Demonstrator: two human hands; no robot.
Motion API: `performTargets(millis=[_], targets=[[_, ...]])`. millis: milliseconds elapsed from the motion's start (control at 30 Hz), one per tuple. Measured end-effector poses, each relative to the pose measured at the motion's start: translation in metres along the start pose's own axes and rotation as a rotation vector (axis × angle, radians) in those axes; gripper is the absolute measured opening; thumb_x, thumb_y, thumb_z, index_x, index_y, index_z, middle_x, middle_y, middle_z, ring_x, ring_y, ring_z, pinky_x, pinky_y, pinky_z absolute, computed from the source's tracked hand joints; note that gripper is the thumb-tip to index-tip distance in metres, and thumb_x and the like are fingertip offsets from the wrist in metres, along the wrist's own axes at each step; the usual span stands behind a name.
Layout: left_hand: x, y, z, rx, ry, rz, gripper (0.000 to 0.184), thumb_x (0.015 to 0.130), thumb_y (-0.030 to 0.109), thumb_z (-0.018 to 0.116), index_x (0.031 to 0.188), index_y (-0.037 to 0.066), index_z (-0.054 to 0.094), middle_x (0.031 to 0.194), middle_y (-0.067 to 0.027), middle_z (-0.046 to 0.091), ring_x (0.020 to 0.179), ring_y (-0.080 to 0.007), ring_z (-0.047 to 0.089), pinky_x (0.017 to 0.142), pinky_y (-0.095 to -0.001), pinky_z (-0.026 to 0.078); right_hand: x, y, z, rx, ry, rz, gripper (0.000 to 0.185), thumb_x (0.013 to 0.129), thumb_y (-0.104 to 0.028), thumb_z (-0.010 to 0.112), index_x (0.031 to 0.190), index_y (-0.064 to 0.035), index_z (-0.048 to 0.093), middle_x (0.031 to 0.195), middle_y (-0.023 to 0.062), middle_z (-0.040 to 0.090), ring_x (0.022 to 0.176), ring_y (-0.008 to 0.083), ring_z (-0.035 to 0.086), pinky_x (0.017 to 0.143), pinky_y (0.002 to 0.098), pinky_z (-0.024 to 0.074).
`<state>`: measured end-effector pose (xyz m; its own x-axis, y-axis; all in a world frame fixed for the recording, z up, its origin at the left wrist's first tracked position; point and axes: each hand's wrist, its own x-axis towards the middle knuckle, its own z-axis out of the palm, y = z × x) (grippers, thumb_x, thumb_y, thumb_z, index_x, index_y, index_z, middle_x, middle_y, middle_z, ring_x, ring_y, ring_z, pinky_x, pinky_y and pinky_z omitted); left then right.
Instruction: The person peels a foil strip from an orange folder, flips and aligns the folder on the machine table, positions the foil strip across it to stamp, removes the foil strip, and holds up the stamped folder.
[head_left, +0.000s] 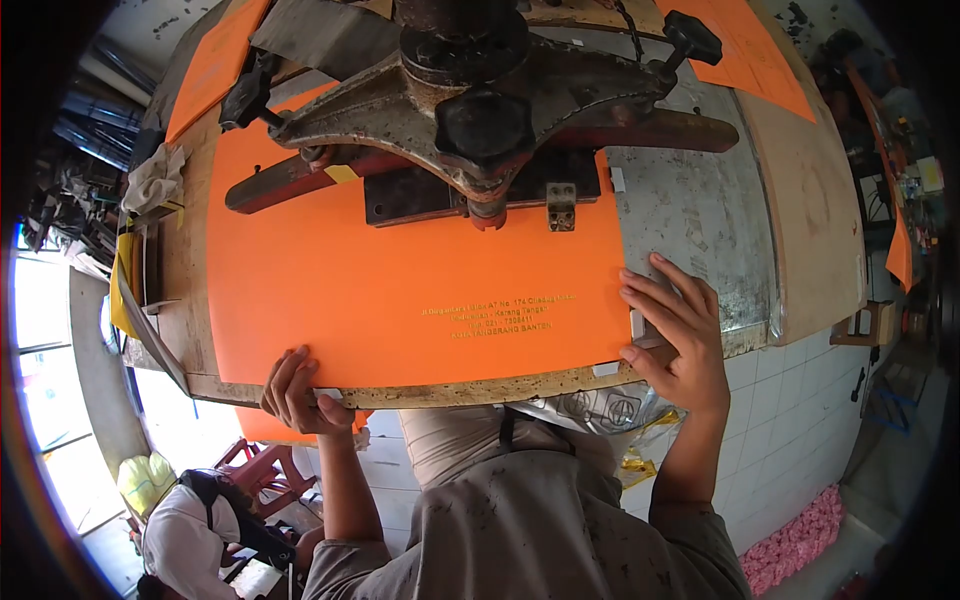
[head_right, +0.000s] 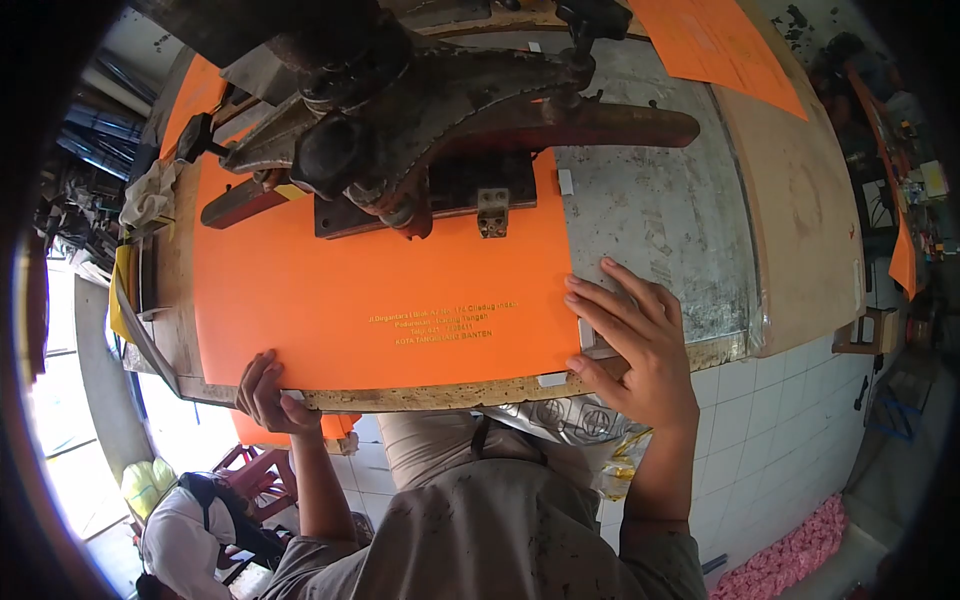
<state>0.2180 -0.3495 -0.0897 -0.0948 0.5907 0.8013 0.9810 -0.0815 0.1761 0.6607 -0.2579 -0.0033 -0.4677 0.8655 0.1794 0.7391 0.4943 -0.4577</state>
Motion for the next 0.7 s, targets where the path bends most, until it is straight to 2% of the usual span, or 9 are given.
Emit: performTargets(millis=[700], targets=[[-0.0006, 0.0005, -0.0005, -0.008, -0.005, 0.013, 0.045, 0.103, 0.046, 0.04, 0.094, 0.013, 0.068, 0.106, -0.0056, 0.077, 0.102, -0.0267, 0.071, 0.096, -0.0401, 0.044, -0.0012, 0.0023, -0.0001, 0.019, 0.0, -0.012, 0.05, 0.085, -0.034, 0.076, 0.129, -0.0104, 0.071, 0.143, 0.0003, 0.066, 0.144, 0.0291, 0.049, 0.112, 0.0488, 0.0338]])
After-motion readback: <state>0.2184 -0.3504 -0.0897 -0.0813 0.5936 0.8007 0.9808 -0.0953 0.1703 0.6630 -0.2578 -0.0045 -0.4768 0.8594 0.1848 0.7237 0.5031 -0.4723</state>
